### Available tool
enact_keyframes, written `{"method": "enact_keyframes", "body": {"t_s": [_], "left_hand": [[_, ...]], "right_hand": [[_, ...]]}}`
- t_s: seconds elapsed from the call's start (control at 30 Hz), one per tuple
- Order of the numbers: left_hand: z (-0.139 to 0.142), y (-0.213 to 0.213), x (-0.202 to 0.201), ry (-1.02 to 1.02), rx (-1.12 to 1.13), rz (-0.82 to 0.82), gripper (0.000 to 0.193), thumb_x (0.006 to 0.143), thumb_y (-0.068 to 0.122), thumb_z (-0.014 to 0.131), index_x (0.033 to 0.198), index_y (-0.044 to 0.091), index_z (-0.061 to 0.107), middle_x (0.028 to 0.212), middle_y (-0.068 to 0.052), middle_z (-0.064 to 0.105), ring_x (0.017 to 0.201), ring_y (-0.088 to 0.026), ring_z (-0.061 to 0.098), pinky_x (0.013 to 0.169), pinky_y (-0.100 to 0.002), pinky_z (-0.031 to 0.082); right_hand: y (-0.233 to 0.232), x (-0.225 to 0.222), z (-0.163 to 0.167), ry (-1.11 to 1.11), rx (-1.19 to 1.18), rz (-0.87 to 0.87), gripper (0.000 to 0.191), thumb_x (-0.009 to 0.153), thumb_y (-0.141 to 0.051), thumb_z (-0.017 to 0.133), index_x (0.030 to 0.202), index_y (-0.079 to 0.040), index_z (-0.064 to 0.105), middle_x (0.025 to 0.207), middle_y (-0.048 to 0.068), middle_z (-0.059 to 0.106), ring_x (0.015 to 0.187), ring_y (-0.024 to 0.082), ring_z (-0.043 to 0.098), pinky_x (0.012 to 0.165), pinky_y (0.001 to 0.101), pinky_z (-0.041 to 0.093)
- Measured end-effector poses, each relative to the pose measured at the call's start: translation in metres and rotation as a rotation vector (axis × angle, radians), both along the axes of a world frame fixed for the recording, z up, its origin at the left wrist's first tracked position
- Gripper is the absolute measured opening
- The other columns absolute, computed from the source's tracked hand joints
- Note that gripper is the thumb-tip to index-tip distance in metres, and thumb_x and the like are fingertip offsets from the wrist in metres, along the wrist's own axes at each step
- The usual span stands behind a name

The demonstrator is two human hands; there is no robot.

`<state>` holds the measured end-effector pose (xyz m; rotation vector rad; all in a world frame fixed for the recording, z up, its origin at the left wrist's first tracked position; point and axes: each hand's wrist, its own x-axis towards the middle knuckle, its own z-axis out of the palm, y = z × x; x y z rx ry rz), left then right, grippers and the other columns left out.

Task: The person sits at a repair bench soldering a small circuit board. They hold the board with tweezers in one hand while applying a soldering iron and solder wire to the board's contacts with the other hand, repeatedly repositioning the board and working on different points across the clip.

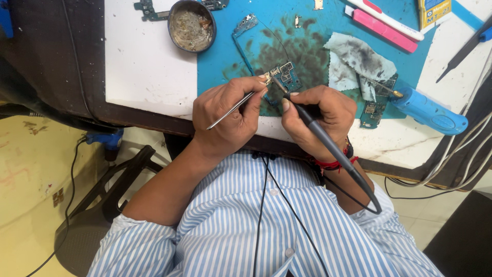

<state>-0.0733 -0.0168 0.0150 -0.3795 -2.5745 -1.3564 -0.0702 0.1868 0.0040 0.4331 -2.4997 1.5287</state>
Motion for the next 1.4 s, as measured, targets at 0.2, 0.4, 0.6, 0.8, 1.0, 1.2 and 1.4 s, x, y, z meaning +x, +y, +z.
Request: {"method": "enact_keyframes", "body": {"t_s": [0.2,0.4,0.6,0.8,1.0,1.2,1.4], "left_hand": [[-0.0006,0.0008,-0.0004,0.004,0.004,0.000,0.015,0.099,0.007,0.076,0.106,0.006,0.063,0.104,-0.009,0.078,0.081,-0.023,0.077,0.067,-0.032,0.057],[-0.0007,0.0006,-0.0009,0.007,-0.004,0.001,0.015,0.099,0.006,0.075,0.106,0.006,0.063,0.104,-0.009,0.078,0.081,-0.023,0.077,0.066,-0.032,0.057],[-0.0007,0.0008,-0.0010,0.013,-0.009,0.004,0.015,0.098,0.006,0.075,0.106,0.007,0.063,0.104,-0.009,0.078,0.080,-0.023,0.077,0.065,-0.032,0.057],[-0.0014,0.0002,-0.0019,0.020,-0.006,0.002,0.015,0.099,0.007,0.075,0.106,0.007,0.062,0.103,-0.009,0.078,0.080,-0.023,0.077,0.065,-0.032,0.056],[-0.0018,0.0000,-0.0019,0.021,-0.011,0.007,0.015,0.099,0.007,0.076,0.105,0.007,0.062,0.103,-0.008,0.078,0.078,-0.022,0.076,0.064,-0.032,0.056],[-0.0019,0.0000,-0.0022,0.022,-0.009,0.002,0.014,0.099,0.007,0.075,0.105,0.007,0.062,0.104,-0.008,0.078,0.078,-0.021,0.076,0.064,-0.031,0.056],[-0.0020,-0.0006,-0.0024,0.020,-0.011,0.002,0.014,0.099,0.007,0.075,0.105,0.006,0.062,0.102,-0.008,0.078,0.077,-0.021,0.076,0.063,-0.031,0.055]], "right_hand": [[-0.0003,-0.0005,0.0007,0.000,0.011,-0.002,0.016,0.087,-0.001,0.083,0.095,0.001,0.070,0.080,0.007,0.069,0.063,0.011,0.063,0.055,0.0230,0.045],[-0.0007,-0.0015,0.0009,-0.008,0.006,0.004,0.015,0.088,-0.001,0.083,0.096,0.001,0.070,0.079,0.006,0.069,0.062,0.010,0.062,0.054,0.0227,0.045],[0.0008,-0.0010,-0.0004,0.001,0.007,0.007,0.015,0.090,-0.002,0.083,0.097,0.001,0.069,0.081,0.006,0.069,0.060,0.008,0.062,0.055,0.0214,0.044],[0.0022,-0.0004,-0.0023,-0.024,-0.030,-0.013,0.015,0.089,-0.001,0.082,0.094,0.001,0.068,0.075,0.004,0.065,0.059,0.006,0.058,0.051,0.0207,0.040],[0.0023,-0.0012,-0.0029,-0.015,-0.028,0.013,0.015,0.089,-0.001,0.082,0.094,0.001,0.068,0.078,0.005,0.066,0.057,0.006,0.058,0.052,0.0210,0.041],[0.0019,-0.0016,-0.0028,-0.016,-0.029,0.007,0.015,0.088,-0.001,0.082,0.093,0.001,0.068,0.075,0.005,0.065,0.061,0.008,0.057,0.052,0.0216,0.040],[0.0008,-0.0032,-0.0035,-0.015,-0.039,0.003,0.015,0.087,0.000,0.082,0.092,0.001,0.068,0.073,0.004,0.064,0.059,0.008,0.056,0.050,0.0217,0.039]]}}
